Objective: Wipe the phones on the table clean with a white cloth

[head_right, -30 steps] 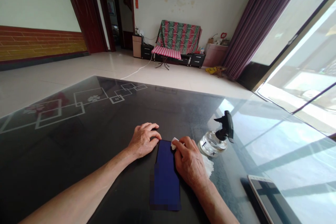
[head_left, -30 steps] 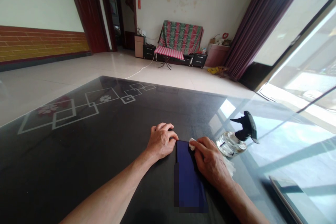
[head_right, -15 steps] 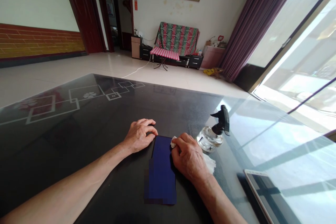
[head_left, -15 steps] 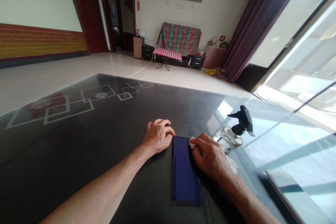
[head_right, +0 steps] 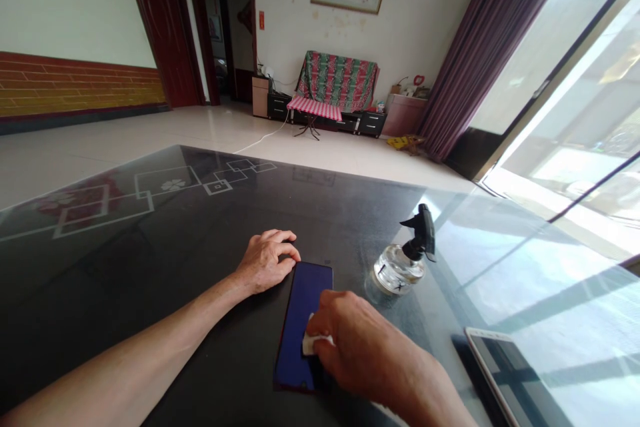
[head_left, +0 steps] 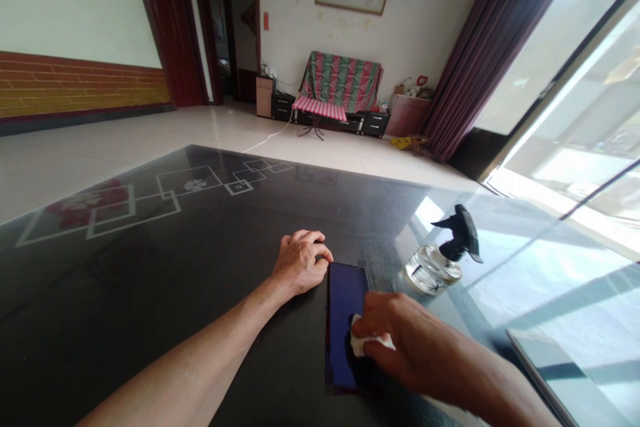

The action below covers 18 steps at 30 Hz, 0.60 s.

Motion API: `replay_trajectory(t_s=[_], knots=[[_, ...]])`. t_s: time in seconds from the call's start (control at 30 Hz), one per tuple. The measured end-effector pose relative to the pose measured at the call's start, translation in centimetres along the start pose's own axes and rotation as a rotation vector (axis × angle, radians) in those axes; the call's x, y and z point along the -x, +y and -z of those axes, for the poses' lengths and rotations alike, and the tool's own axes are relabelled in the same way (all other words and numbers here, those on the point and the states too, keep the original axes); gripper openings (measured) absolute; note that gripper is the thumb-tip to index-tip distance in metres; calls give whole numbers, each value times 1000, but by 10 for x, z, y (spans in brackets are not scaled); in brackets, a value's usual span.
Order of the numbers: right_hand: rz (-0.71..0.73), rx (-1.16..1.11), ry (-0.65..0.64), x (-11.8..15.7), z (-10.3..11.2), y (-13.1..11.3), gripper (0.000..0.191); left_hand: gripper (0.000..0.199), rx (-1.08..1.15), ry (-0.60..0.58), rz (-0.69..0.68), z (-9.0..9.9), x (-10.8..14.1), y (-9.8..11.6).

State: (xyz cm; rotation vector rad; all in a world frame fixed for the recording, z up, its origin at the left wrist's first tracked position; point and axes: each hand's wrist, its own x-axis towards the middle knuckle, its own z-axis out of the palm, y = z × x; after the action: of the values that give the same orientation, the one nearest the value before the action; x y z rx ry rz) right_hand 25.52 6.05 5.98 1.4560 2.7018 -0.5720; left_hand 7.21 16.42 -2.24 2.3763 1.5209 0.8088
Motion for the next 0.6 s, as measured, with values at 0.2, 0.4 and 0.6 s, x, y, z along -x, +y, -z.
replay_trajectory(t_s=[0.2, 0.4, 0.6], knots=[[-12, -24, -39, -1, -1, -10, 22, 22, 0, -5, 2, 0, 0, -2], [67, 38, 216, -25, -16, 16, 24, 22, 0, -22, 16, 2, -1, 0], [10, 100, 533, -46, -43, 34, 25, 20, -6, -32, 18, 3, -1, 1]])
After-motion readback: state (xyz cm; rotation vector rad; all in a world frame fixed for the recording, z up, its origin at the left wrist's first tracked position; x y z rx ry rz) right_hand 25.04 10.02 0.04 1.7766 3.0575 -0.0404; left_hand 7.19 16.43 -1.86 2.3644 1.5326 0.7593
